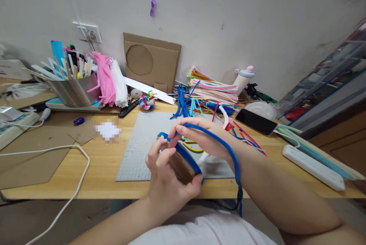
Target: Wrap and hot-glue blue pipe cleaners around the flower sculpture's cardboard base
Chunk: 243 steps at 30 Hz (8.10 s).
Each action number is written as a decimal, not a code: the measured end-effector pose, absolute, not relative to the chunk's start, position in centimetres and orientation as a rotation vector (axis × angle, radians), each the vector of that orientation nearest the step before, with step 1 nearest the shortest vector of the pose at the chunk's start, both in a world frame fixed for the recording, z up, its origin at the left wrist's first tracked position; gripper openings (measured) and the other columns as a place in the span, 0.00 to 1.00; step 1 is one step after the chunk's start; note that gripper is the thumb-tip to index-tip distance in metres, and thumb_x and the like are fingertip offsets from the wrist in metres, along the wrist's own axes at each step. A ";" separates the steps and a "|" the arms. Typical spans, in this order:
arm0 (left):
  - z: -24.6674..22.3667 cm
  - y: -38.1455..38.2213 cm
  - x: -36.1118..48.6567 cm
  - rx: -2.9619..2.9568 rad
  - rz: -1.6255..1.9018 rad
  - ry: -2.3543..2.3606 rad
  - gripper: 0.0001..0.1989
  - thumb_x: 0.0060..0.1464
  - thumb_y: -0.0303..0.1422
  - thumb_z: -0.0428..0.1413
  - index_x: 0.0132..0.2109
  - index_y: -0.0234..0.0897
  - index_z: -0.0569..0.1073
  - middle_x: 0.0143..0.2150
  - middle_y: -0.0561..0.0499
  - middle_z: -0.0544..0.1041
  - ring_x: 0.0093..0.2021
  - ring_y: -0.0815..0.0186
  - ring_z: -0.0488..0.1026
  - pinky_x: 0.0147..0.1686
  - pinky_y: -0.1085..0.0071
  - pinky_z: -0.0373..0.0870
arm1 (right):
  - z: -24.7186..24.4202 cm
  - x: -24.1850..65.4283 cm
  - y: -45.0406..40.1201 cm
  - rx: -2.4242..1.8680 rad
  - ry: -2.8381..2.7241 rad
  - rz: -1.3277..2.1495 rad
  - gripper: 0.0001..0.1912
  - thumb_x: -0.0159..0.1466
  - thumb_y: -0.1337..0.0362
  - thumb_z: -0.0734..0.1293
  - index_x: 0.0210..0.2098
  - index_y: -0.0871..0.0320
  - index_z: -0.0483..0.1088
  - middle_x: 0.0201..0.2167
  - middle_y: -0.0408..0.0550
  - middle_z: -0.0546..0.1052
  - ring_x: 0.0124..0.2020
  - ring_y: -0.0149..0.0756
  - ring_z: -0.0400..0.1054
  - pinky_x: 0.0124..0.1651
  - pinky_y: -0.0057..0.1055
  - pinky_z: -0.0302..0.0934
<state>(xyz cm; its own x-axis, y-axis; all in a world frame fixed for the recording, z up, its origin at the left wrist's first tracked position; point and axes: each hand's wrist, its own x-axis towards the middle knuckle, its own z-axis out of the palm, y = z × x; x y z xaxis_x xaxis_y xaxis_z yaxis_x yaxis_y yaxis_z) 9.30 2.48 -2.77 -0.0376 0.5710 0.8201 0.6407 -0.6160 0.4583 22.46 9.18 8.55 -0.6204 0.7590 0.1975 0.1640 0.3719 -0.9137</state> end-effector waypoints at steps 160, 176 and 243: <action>-2.8 1.8 6.9 -2.196 -1.413 -0.922 0.16 0.64 0.41 0.45 0.42 0.45 0.78 0.48 0.44 0.64 0.57 0.54 0.58 0.58 0.54 0.50 | 2.8 22.3 8.0 -0.604 -1.673 1.388 0.14 0.68 0.59 0.66 0.49 0.59 0.69 0.45 0.56 0.82 0.48 0.41 0.78 0.53 0.39 0.71; -2.7 1.5 5.7 -2.170 -1.575 -1.078 0.11 0.54 0.31 0.52 0.43 0.45 0.76 0.50 0.43 0.64 0.54 0.51 0.60 0.54 0.49 0.57 | 3.4 22.5 7.8 -0.630 -1.699 1.405 0.12 0.68 0.62 0.65 0.49 0.60 0.68 0.46 0.58 0.81 0.49 0.41 0.78 0.53 0.39 0.71; 8.1 3.6 5.2 -2.704 -0.696 -0.879 0.11 0.64 0.28 0.50 0.33 0.40 0.73 0.36 0.52 0.74 0.41 0.60 0.64 0.42 0.64 0.55 | 4.4 22.5 8.2 -0.655 -1.968 0.880 0.11 0.64 0.69 0.63 0.44 0.61 0.74 0.44 0.51 0.81 0.46 0.38 0.75 0.53 0.33 0.67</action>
<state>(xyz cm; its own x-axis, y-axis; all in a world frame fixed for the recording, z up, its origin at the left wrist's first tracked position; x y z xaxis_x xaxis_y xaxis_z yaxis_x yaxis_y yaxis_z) 5.20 3.57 8.07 0.7101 0.4977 0.4981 0.5988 -0.7990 -0.0554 22.54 8.21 4.37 -0.4927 0.7172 0.4928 0.1112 0.6135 -0.7818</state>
